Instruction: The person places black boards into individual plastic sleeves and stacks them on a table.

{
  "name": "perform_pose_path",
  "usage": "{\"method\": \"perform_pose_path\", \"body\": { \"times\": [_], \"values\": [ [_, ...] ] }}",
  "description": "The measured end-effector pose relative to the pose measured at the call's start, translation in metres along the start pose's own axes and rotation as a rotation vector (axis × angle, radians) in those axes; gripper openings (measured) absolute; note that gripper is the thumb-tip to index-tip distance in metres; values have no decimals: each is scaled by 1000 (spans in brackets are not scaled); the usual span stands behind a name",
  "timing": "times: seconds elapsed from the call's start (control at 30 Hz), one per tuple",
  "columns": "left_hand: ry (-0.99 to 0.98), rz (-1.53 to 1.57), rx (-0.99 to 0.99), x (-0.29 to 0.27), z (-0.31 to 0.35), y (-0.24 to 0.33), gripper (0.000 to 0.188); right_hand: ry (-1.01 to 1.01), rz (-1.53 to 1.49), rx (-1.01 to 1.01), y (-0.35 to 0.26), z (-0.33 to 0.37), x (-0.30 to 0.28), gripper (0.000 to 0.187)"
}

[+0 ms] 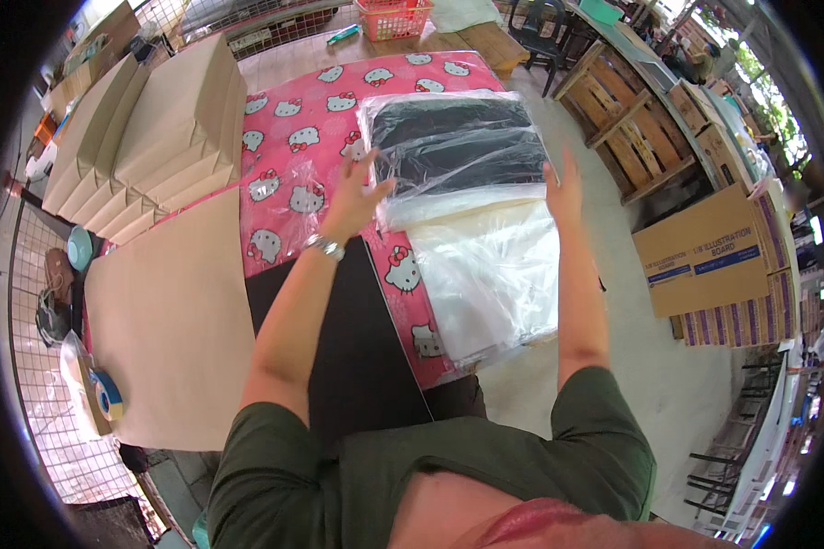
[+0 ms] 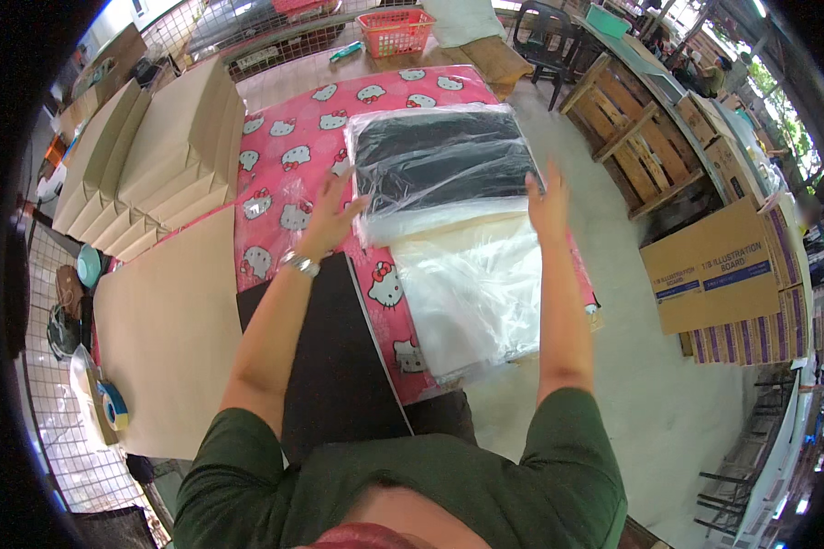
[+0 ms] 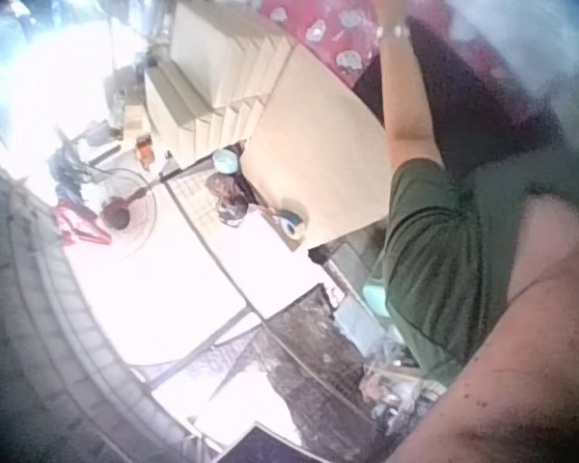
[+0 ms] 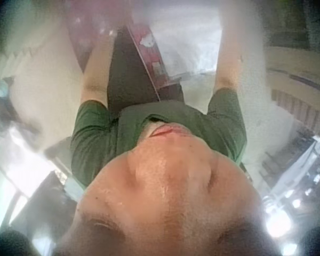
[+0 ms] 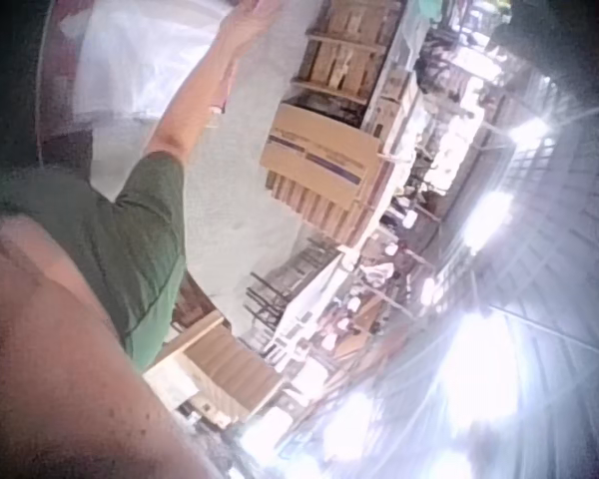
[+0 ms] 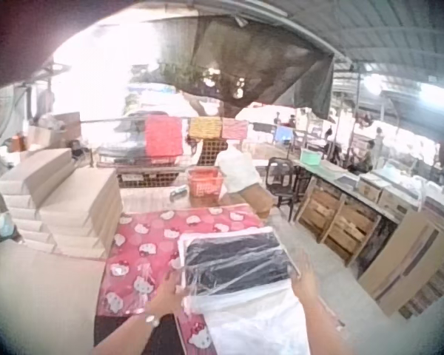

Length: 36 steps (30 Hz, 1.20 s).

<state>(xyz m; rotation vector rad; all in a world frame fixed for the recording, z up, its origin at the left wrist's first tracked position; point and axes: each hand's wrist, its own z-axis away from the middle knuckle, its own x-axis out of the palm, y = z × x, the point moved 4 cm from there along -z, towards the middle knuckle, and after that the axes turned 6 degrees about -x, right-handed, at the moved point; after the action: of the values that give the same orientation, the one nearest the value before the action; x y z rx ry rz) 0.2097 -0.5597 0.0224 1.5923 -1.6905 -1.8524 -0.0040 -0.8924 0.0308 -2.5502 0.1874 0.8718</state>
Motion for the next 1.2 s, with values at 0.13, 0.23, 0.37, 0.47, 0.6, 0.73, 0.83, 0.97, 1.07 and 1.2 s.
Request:
{"method": "perform_pose_path", "body": {
  "times": [0.13,0.23,0.37,0.47,0.6,0.73,0.83,0.97,1.07,1.2],
  "values": [
    [101,-34,-112,-81,130,7,45,-695,-346,-47,-91,178,-46,42],
    [204,-115,-239,-119,234,-10,36,-607,-62,-187,-152,229,-82,47],
    [243,49,-494,-130,320,-21,30,-643,-55,2,-140,263,-80,52],
    [214,-142,-397,-133,359,-19,28,-622,-164,126,-141,248,-83,53],
    [258,-53,-438,-135,391,-21,27,-589,-84,351,-152,228,-99,44],
    [290,24,-418,-138,401,1,26,-676,113,314,-150,236,-101,32],
    [271,38,-360,-139,406,9,26,-521,131,70,-168,234,-114,29],
    [211,63,-353,-138,410,2,26,-956,32,-27,-170,222,-107,26],
    [108,18,-510,-137,405,14,24,-944,-56,119,-137,188,-98,26],
    [172,196,-386,-131,399,16,24,-276,123,217,-68,143,-77,31]
  ]
}}
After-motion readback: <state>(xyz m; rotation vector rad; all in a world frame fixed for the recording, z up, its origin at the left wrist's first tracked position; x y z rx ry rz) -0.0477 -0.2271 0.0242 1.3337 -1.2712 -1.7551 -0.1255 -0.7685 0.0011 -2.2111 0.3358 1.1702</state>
